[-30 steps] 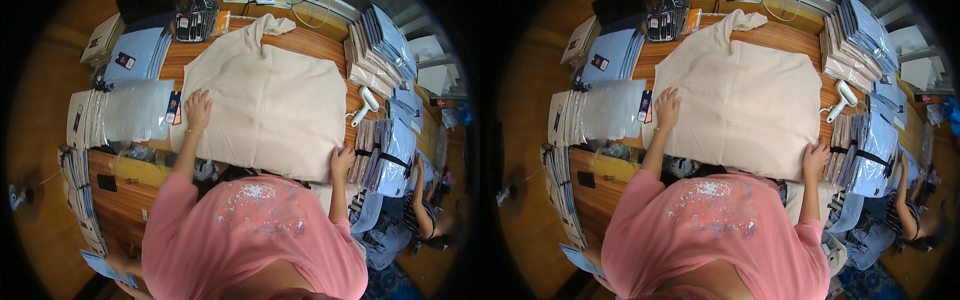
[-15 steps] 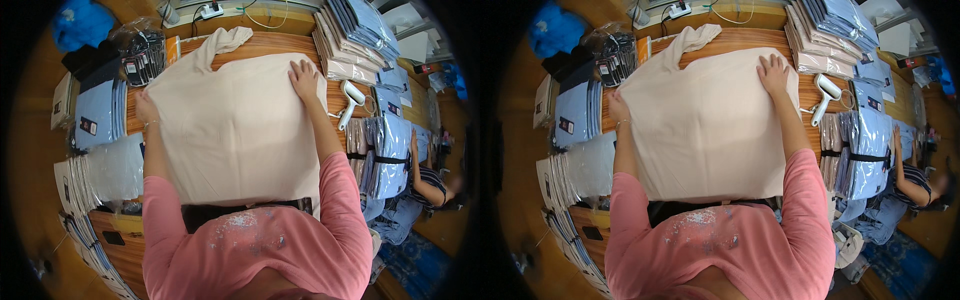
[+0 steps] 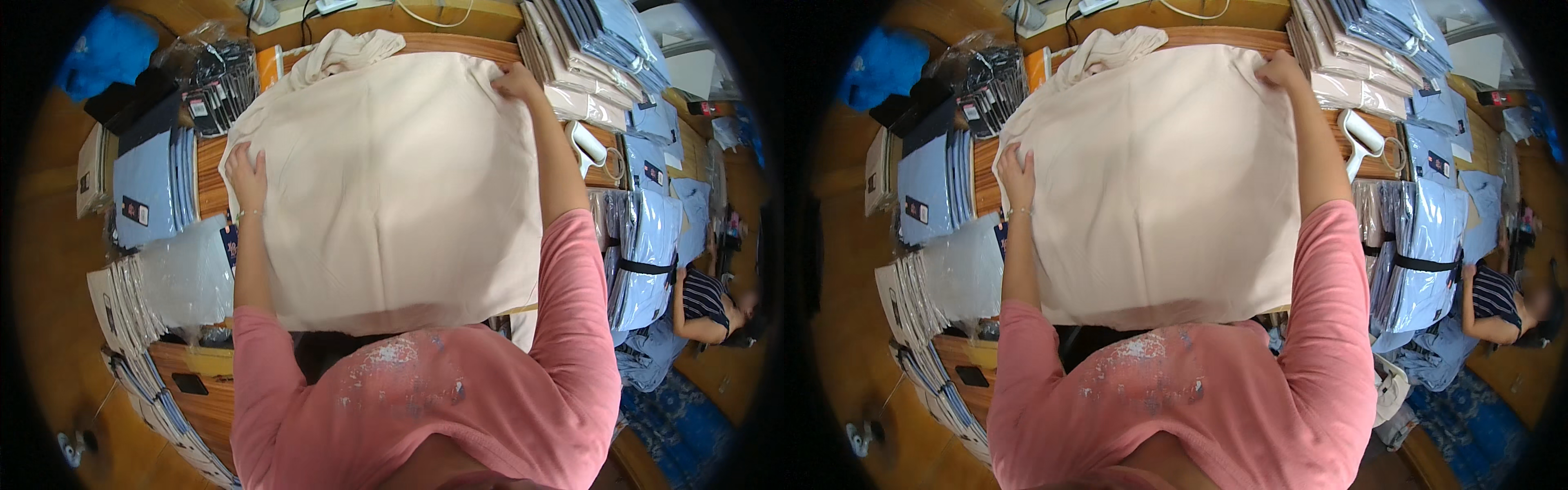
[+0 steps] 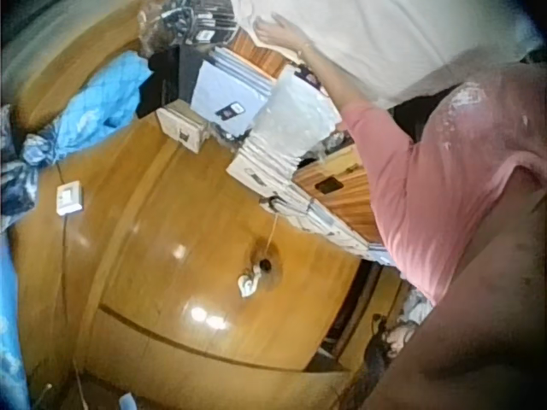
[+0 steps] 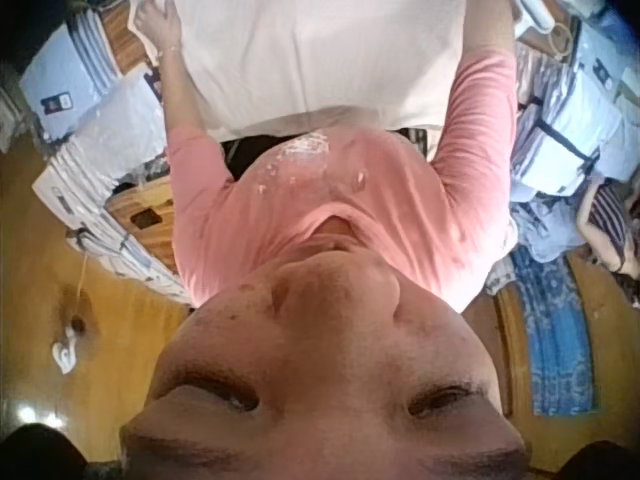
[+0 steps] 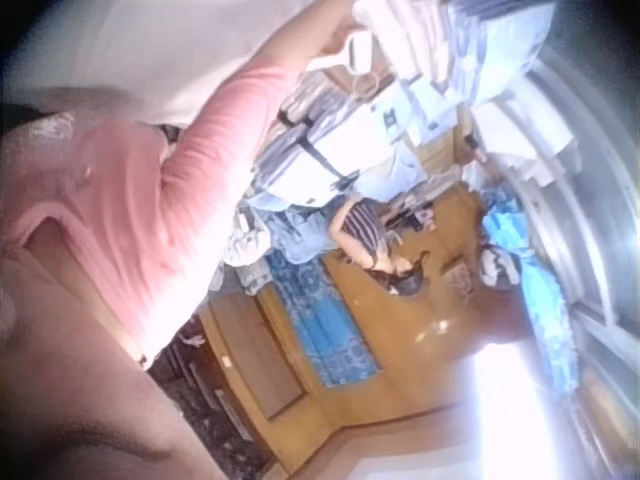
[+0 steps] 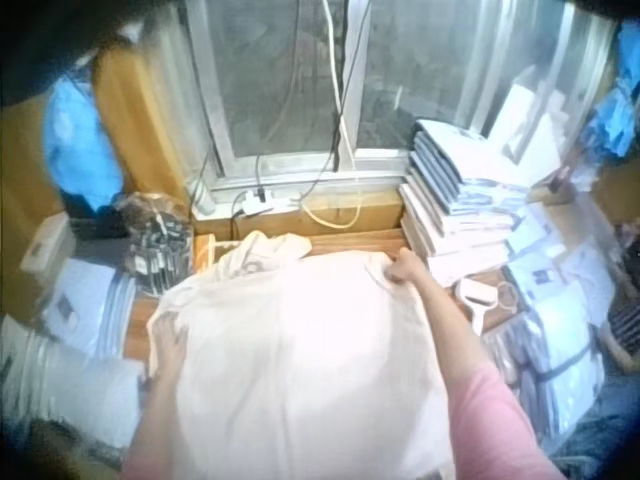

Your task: The person folds a shirt by placing it on a wooden surface, smoothing it, and using a cardboard template to fold the sleeves and sides before placing it in a plastic bag. They also remove a tag from a second shirt and begin the same folding process.

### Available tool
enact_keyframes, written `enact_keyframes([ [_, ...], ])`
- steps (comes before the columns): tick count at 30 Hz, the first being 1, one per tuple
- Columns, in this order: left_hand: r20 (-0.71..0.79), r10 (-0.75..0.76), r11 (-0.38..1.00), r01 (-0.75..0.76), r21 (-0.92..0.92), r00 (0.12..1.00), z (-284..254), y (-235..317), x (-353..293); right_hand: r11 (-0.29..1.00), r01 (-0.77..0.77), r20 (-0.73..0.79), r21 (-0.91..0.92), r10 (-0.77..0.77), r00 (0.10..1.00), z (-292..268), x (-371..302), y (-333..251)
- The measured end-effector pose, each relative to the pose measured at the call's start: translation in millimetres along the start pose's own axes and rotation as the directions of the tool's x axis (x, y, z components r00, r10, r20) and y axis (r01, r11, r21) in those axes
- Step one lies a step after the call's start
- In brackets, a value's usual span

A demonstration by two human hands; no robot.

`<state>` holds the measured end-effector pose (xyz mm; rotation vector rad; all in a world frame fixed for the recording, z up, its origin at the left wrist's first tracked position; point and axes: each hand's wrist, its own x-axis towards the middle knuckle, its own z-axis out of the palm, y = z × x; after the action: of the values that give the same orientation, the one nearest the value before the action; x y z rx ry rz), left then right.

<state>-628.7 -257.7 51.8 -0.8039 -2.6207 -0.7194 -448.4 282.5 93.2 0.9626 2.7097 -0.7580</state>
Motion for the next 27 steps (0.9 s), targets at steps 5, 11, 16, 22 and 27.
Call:
enact_keyframes([
  [5,-0.007,-0.015,0.999,0.015,0.030,1.000,0,-8,-1,0.529,0.032,-0.062,0.848,0.039,0.997,-11,-30,-30],
  [11,0.045,0.011,0.999,-0.010,-0.036,0.999,-8,-11,-2,0.889,0.333,-0.746,-0.314,-0.448,0.493,7,-54,-50],
  [16,0.151,0.053,0.992,-0.034,-0.126,0.987,-44,0,-26,0.966,0.116,-0.581,-0.232,-0.233,0.780,98,-180,-25],
  [22,0.269,0.096,0.987,-0.126,0.096,0.958,-27,9,-43,0.954,0.153,-0.501,-0.257,-0.267,0.823,91,-188,42],
  [27,0.175,0.142,0.990,-0.136,-0.049,0.974,-53,27,-81,0.965,0.063,-0.570,-0.255,-0.203,0.796,100,-311,25],
])
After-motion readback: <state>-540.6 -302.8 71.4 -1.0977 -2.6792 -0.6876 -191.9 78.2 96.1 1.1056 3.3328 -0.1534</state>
